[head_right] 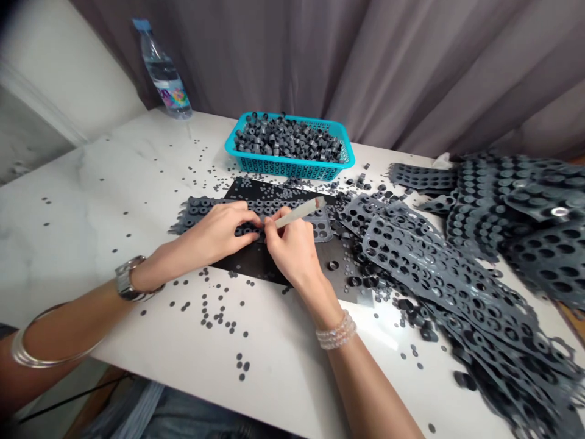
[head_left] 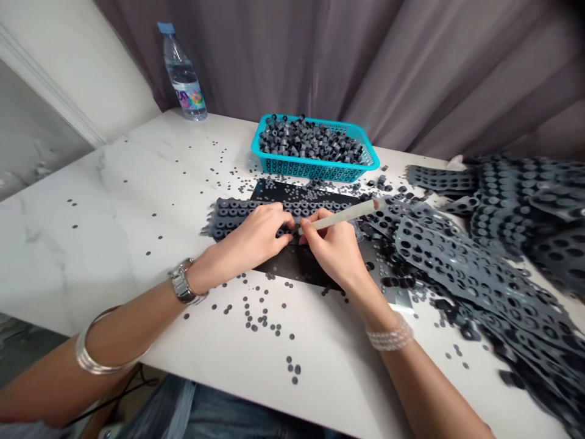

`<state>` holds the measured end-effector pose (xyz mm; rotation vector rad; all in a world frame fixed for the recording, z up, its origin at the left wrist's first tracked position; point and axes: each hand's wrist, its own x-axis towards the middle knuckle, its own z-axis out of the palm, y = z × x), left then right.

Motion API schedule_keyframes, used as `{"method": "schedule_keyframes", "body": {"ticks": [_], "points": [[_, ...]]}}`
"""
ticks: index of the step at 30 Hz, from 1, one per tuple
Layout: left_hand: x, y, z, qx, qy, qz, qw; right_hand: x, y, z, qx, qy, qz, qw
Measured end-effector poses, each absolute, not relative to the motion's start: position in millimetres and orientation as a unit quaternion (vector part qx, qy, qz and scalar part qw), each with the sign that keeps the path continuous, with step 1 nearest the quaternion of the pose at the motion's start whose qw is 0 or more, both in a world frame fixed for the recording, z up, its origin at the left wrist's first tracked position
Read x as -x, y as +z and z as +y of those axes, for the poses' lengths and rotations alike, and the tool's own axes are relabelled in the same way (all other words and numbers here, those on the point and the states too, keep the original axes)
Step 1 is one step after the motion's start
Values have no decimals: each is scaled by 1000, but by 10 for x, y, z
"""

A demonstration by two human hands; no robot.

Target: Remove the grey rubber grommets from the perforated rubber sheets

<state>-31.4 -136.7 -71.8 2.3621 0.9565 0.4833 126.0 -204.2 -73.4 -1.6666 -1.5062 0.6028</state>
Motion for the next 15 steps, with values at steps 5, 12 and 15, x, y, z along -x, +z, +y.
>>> {"method": "schedule_keyframes", "body": {"ticks": [5,12,15], "points": [[294,-652,-1394,-872,182,354,284,-1200,-715,-2036,660,173,-631,369],[448,-427,-1201,-540,360,397,649,-1236,-739,-2028,664,226,-587,404],[453,-467,-1133,-419,336,389,748,-1284,-769,-2032,652,255,-544,463]]}}
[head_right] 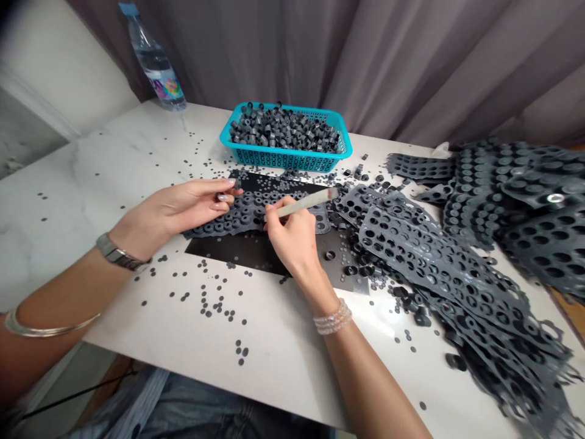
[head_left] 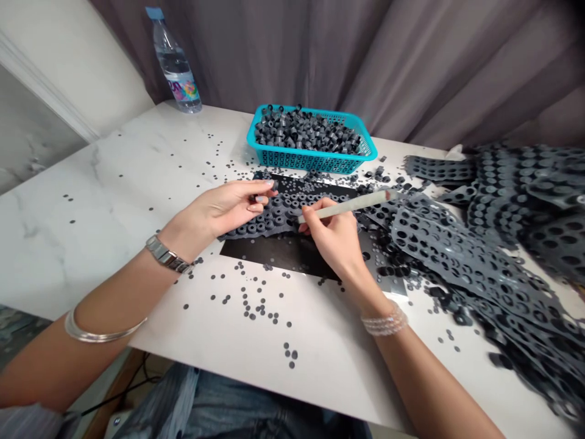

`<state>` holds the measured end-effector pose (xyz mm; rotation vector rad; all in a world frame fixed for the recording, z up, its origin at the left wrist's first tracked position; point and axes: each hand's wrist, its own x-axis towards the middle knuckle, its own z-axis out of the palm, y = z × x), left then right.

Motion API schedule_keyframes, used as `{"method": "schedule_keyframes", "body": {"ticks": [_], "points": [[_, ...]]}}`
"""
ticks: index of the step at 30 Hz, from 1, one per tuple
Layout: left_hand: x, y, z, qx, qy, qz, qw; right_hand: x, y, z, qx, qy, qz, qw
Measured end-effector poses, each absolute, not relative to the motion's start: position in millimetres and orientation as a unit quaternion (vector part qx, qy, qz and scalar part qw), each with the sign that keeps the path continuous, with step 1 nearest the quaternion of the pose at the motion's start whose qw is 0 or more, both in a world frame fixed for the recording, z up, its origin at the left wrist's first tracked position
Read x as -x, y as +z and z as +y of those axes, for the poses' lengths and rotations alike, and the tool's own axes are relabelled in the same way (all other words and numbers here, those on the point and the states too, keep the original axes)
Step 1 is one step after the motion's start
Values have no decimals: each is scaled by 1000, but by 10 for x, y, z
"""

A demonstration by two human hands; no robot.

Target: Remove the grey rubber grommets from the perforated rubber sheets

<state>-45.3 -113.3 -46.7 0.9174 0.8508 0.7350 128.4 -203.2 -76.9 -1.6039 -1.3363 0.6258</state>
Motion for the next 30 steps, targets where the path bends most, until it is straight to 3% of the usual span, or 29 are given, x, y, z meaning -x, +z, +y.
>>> {"method": "schedule_keyframes", "body": {"ticks": [6,24,28,30], "points": [[376,-515,-1178,-347,314,347,813,-1381,-778,-2020,654,242,-488,525],[352,-437,-1245,-207,348,331,852,-1398,-851,-1965,659,243,-504,502],[343,-475,-1240,-316,317,355,820,-1351,-832,-1955,665,236,-540,459],[326,-479,-1270,-457,285,397,743,-1333,-815,-1956,665,235,-552,446]]}}
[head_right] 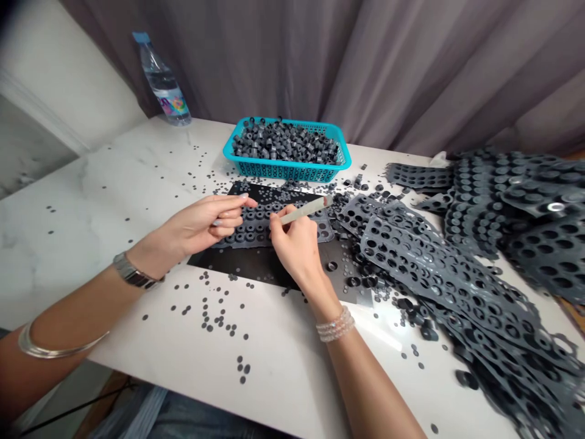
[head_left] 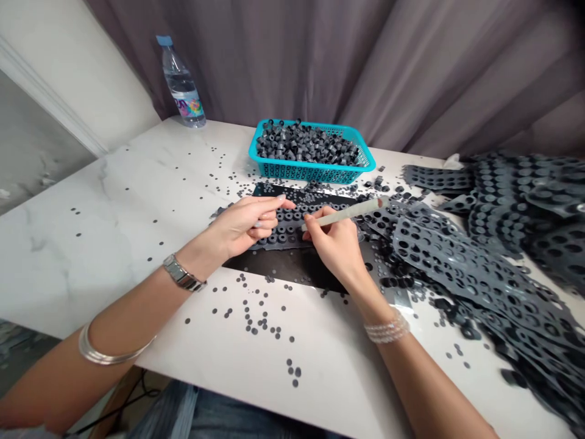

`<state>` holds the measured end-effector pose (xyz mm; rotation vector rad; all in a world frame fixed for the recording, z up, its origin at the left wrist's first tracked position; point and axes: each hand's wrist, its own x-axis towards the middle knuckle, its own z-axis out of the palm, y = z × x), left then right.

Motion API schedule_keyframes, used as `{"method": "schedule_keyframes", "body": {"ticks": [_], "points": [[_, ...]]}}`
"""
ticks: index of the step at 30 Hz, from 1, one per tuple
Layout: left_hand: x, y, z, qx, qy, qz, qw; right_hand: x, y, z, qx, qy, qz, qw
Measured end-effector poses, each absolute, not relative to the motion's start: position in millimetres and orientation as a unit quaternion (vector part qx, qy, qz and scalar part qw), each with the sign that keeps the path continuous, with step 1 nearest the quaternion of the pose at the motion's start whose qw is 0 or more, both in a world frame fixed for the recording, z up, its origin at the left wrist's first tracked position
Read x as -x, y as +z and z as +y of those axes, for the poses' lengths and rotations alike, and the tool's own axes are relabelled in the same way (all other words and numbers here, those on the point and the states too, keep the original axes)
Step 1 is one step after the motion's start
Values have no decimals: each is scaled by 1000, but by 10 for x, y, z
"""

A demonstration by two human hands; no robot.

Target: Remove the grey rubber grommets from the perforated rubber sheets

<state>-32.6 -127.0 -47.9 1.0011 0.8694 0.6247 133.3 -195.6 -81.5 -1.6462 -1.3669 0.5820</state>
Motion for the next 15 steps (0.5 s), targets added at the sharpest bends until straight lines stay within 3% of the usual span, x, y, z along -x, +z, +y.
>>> {"method": "schedule_keyframes", "body": {"ticks": [5,7,11,15], "points": [[264,-481,-1342,-802,216,447,331,-1319,-795,-1952,664,221,-572,428],[226,-511,-1347,-852,187,430,232,-1311,-792,-1949,668,209,-579,419],[147,-591,-1366,-881,142,417,173,-1273,-779,-1946,668,186,-599,402],[156,-579,-1398,-876,151,407,209,-1225,-773,-1941,674,134,-623,373]]}}
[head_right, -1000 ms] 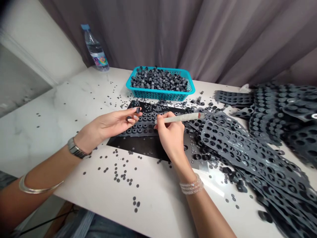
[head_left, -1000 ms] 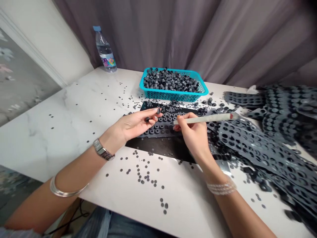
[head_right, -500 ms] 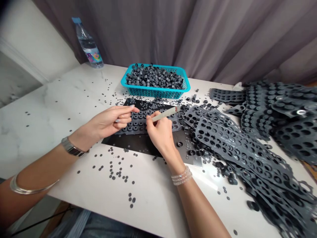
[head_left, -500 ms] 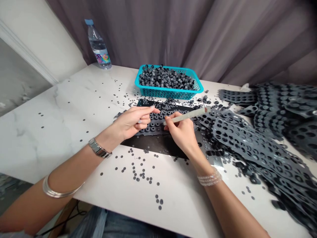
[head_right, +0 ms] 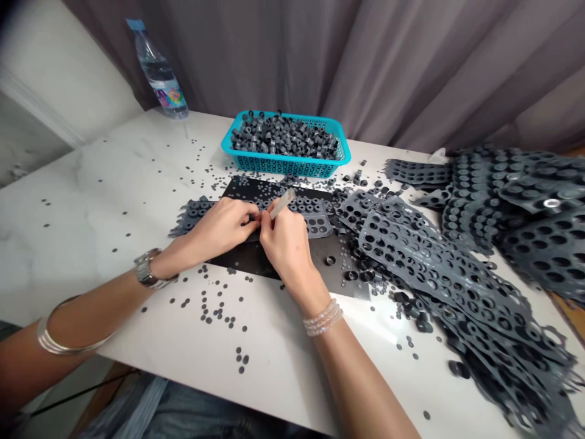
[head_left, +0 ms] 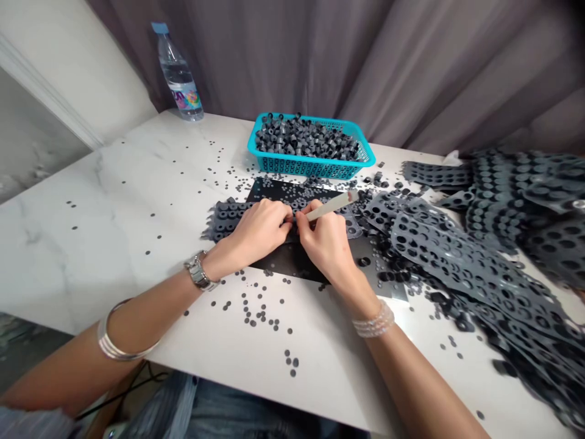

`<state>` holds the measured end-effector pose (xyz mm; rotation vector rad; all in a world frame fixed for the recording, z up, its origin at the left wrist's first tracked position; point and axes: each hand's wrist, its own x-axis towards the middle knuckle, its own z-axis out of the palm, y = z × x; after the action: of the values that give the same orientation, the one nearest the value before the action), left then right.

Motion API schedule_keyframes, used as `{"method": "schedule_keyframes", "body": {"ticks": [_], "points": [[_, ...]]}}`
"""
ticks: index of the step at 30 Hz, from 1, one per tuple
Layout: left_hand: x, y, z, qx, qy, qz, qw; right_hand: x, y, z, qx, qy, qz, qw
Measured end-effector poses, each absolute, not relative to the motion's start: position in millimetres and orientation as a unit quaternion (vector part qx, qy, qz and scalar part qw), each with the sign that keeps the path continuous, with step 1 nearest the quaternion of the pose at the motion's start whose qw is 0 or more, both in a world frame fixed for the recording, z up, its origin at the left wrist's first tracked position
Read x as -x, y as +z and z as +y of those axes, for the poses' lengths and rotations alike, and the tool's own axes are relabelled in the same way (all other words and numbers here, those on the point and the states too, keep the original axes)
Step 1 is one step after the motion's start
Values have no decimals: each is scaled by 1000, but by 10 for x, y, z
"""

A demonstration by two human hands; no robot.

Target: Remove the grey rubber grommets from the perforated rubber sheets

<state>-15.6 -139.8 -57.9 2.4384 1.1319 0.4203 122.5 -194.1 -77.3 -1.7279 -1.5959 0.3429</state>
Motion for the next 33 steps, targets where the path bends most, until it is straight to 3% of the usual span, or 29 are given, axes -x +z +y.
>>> {"method": "schedule_keyframes", "body": {"ticks": [3,7,10,15,21,33], "points": [[274,-504,-1339,-786,222,439,375,-1214,-786,-1938,677,126,-622,372],[467,-439,-1130,-482,346,428,682,-1246,-819,-1955,664,160,-613,397],[512,-460,-1025,-332,342,409,778,-1299,-820,-1983,669,149,-593,423],[436,-510,-1076,-264,340,379,819,-1391,-746,-2033,719,6,-584,376],[385,-505,-1147,-224,347,365,834,-1439,-754,-2055,755,-15,-591,285],[369,-539,-1193,-226,374,365,822,-1502,-837,-1992,747,3,-587,312]]}}
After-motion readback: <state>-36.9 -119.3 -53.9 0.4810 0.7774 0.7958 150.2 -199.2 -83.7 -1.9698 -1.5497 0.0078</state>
